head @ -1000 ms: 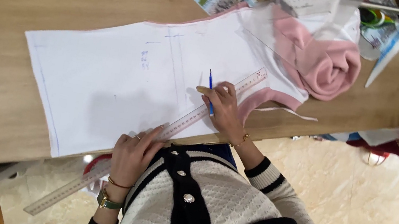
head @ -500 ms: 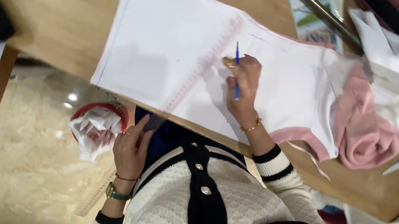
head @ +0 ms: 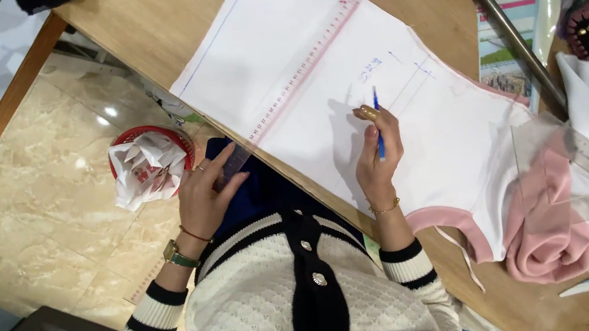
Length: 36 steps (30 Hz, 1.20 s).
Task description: Measuring and drawing lines on a paper pattern for a garment using a ruler and a pen.
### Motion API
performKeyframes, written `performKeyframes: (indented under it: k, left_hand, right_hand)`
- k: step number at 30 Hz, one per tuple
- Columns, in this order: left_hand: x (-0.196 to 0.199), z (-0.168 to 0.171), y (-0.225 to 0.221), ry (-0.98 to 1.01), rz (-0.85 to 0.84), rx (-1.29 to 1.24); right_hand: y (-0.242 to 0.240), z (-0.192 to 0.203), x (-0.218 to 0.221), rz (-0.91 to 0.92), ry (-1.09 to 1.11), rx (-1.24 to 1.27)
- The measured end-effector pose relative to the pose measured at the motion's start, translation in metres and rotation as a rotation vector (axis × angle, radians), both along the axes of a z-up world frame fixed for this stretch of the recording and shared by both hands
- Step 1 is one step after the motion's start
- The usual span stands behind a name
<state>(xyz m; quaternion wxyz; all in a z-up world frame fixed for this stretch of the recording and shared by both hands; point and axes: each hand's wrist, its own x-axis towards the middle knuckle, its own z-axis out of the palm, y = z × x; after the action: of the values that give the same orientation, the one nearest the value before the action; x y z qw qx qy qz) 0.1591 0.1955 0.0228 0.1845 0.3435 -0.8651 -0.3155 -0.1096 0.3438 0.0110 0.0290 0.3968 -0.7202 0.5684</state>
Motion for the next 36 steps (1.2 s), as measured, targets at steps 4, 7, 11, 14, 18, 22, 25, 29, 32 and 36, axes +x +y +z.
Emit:
performKeyframes:
  k: [4, 7, 11, 14, 18, 22, 25, 29, 32, 36]
  left_hand:
    - [-0.012, 0.012, -0.025, -0.052, -0.169, -0.135]
    - [-0.035, 0.005, -0.046, -0.038, -0.469, -0.381]
    - [-0.092, -0.013, -0.066, 0.066, -0.724, -0.524]
    - [-0.14, -0.02, -0.077, 0.105, -0.883, -0.445]
    - [-0.18, -0.009, -0.082, 0.083, -1.003, -0.288]
    - [-0.196, -0.025, -0.087, 0.058, -1.09, -0.167]
    - [-0.206, -0.031, -0.092, 0.02, -1.149, -0.162]
    - [-0.22, -0.023, -0.108, -0.011, -1.199, -0.092]
    - [-0.228, -0.018, -0.121, -0.056, -1.236, -0.101]
    - [-0.231, -0.026, -0.118, 0.007, -1.268, -0.108]
  right_hand:
    - [0.008, 0.02, 0.013, -0.008, 0.056, 0.0]
    - [0.028, 0.018, 0.005, -0.142, 0.078, -0.064]
    - [0.065, 0.025, -0.006, -0.334, 0.057, 0.047]
    - [0.089, 0.011, -0.003, -0.402, 0.012, 0.162]
    - [0.09, 0.008, 0.015, -0.466, -0.113, 0.196]
    - [0.077, -0.01, 0.023, -0.604, -0.094, 0.178]
    - [0.062, -0.001, 0.027, -0.695, -0.109, 0.164]
    - [0.053, 0.005, 0.029, -0.798, -0.067, 0.226]
    - [0.051, 0.002, 0.029, -0.866, -0.061, 0.262]
    - [0.045, 0.012, 0.027, -0.906, -0.001, 0.25]
